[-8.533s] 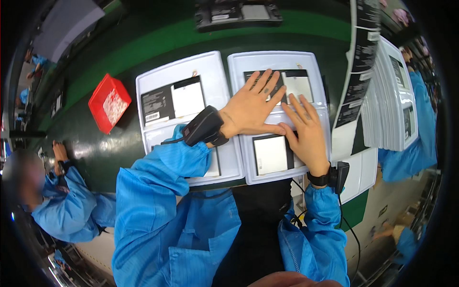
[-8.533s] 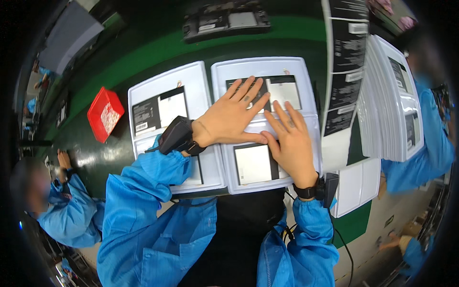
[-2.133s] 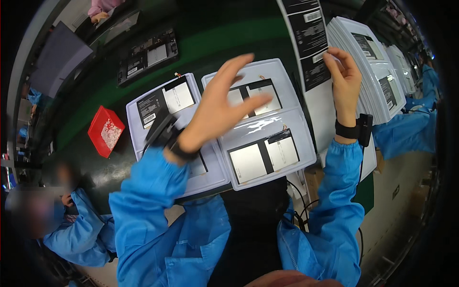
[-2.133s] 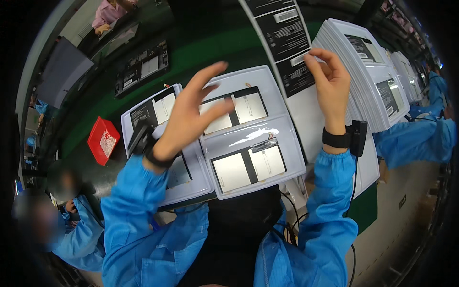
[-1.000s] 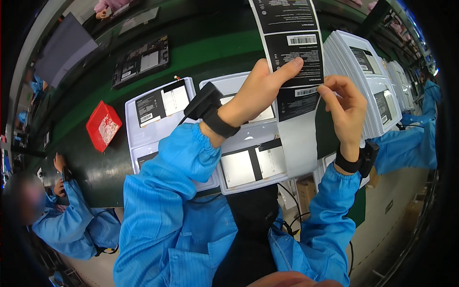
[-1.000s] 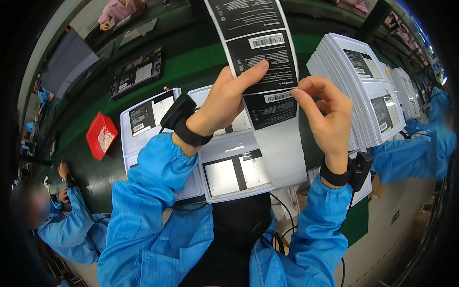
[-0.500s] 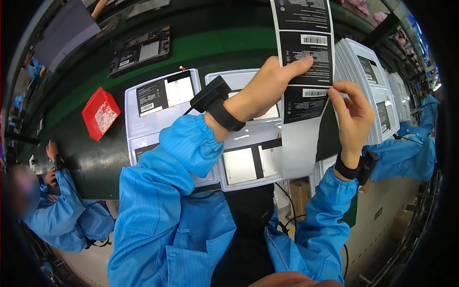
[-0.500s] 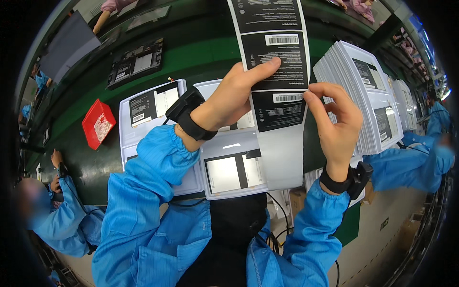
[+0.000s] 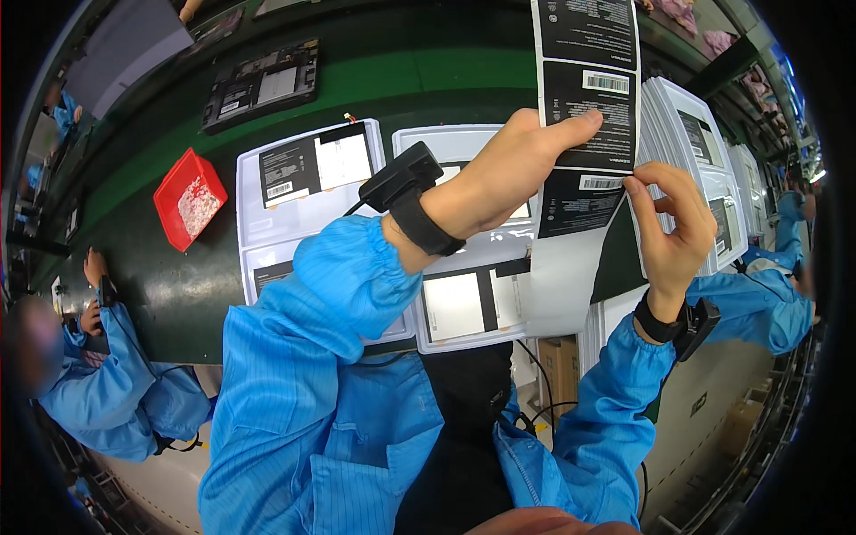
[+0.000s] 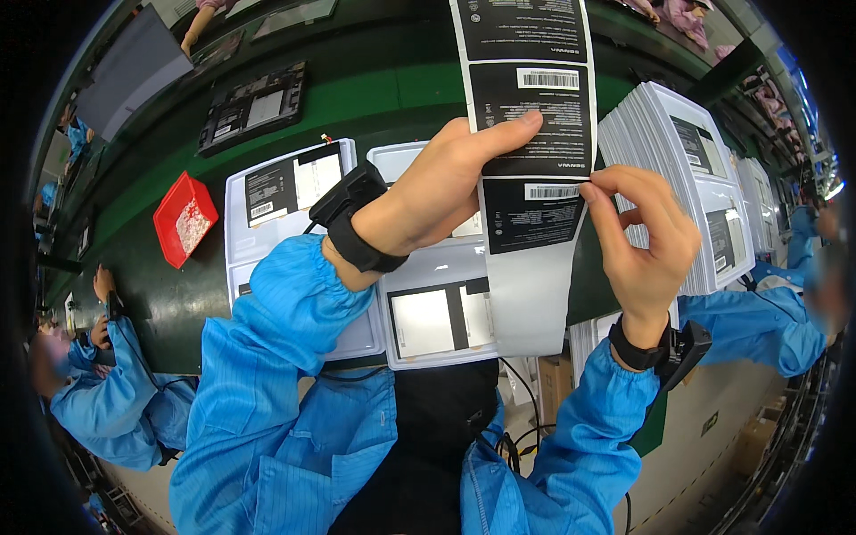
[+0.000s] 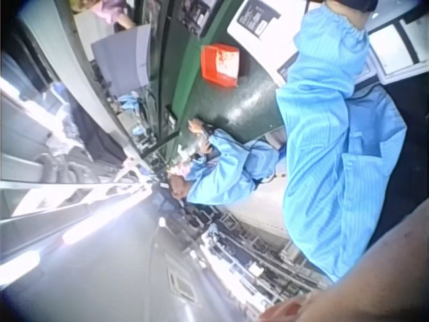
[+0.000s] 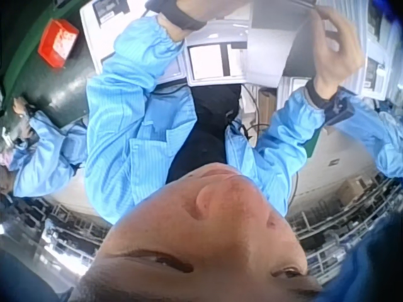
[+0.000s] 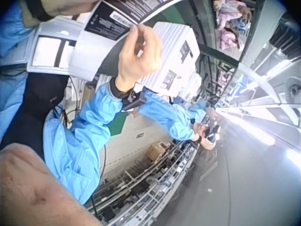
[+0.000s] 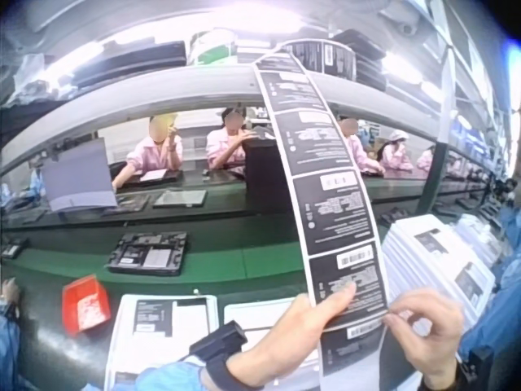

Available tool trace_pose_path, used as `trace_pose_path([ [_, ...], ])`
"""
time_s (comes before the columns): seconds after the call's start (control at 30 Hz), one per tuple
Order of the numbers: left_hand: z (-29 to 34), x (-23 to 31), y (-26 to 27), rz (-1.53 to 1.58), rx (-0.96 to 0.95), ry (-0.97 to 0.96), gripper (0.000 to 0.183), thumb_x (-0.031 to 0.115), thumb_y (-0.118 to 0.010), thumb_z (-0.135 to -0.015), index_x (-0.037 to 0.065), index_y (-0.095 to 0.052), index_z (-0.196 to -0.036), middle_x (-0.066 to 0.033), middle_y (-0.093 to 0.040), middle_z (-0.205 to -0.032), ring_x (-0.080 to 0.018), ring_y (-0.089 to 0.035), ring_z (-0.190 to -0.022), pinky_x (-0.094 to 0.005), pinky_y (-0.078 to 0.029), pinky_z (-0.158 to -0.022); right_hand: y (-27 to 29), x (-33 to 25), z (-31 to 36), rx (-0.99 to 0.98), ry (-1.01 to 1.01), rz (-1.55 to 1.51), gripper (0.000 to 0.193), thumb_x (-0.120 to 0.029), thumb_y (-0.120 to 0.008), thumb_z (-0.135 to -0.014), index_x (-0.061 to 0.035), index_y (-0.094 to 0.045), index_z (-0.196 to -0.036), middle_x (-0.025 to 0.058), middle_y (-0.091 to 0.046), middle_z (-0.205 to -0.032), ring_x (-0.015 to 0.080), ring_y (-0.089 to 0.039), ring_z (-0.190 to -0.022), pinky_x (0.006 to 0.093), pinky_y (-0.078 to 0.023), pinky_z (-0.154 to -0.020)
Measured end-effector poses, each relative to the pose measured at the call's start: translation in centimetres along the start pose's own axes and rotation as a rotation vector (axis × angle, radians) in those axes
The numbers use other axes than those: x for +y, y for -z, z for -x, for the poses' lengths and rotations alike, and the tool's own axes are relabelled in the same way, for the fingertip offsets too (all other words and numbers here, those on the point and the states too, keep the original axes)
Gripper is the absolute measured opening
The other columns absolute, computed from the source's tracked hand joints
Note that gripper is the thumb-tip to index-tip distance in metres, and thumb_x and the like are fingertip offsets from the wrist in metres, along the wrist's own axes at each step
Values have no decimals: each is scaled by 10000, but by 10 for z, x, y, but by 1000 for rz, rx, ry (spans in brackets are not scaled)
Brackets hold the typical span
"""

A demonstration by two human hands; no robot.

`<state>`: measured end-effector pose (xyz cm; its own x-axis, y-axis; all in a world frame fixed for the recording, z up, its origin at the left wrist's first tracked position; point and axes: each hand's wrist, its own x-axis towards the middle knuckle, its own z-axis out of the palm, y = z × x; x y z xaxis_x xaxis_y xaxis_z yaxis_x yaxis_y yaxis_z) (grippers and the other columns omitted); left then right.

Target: Assembling electronic components by applying labels to batteries and using a tool to secure parts in a chassis.

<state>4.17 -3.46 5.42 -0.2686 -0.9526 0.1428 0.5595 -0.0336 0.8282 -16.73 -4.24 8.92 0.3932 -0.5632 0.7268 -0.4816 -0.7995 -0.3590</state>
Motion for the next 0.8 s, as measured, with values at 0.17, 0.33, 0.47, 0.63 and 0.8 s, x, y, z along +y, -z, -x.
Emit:
trace_pose_path([
  [0.17, 3, 3, -5, 0, -9, -20, 397, 275, -596, -1017, -36, -601, -1263, -120, -685, -1164, -170, -688, -1027, -294, -566, -884, 4, 0, -2, -125, -270, -156, 65, 5, -702, -883, 8, -673, -941, 55, -678, -881, 134, -653, -764, 208, -486, -561],
  [0.33, -6, -6, 0, -64, -2, -33, 396, 264, -616, -1003, -52, -614, -1241, -131, -692, -1137, -177, -695, -991, -299, -570, -860, 4, 3, -1, -201, -183, -12, 56, 10, -628, -921, -4, -588, -958, 73, -627, -983, 163, -617, -848, 245, -488, -679],
  [0.47, -14, -14, 1, -127, 61, -167, 363, 265, -618, -1001, -64, -664, -1149, -105, -708, -1056, -143, -676, -911, -282, -552, -774, 8, -2, 9, -66, 135, 211, 81, 13, -569, -933, -7, -535, -1004, 158, -588, -1129, 226, -588, -951, 309, -473, -821],
  [0.63, -20, -23, 29, -282, 129, 49, 423, 314, -579, -1026, -56, -638, -1222, -103, -693, -1076, -160, -631, -987, -305, -510, -871, 20, -29, 44, 240, -3, -293, 92, -48, -483, -993, 17, -504, -1055, 202, -577, -1154, 254, -586, -965, 345, -473, -885],
  [0.8, 77, -43, 45, -479, 100, -254, 773, 485, -446, -1056, -42, -210, -1569, -199, -239, -1628, -287, -243, -1511, -424, -242, -1203, -30, -49, 68, 240, -529, -900, 139, -85, -429, -1052, 17, -460, -1141, 173, -566, -1176, 228, -619, -1001, 317, -555, -533],
])
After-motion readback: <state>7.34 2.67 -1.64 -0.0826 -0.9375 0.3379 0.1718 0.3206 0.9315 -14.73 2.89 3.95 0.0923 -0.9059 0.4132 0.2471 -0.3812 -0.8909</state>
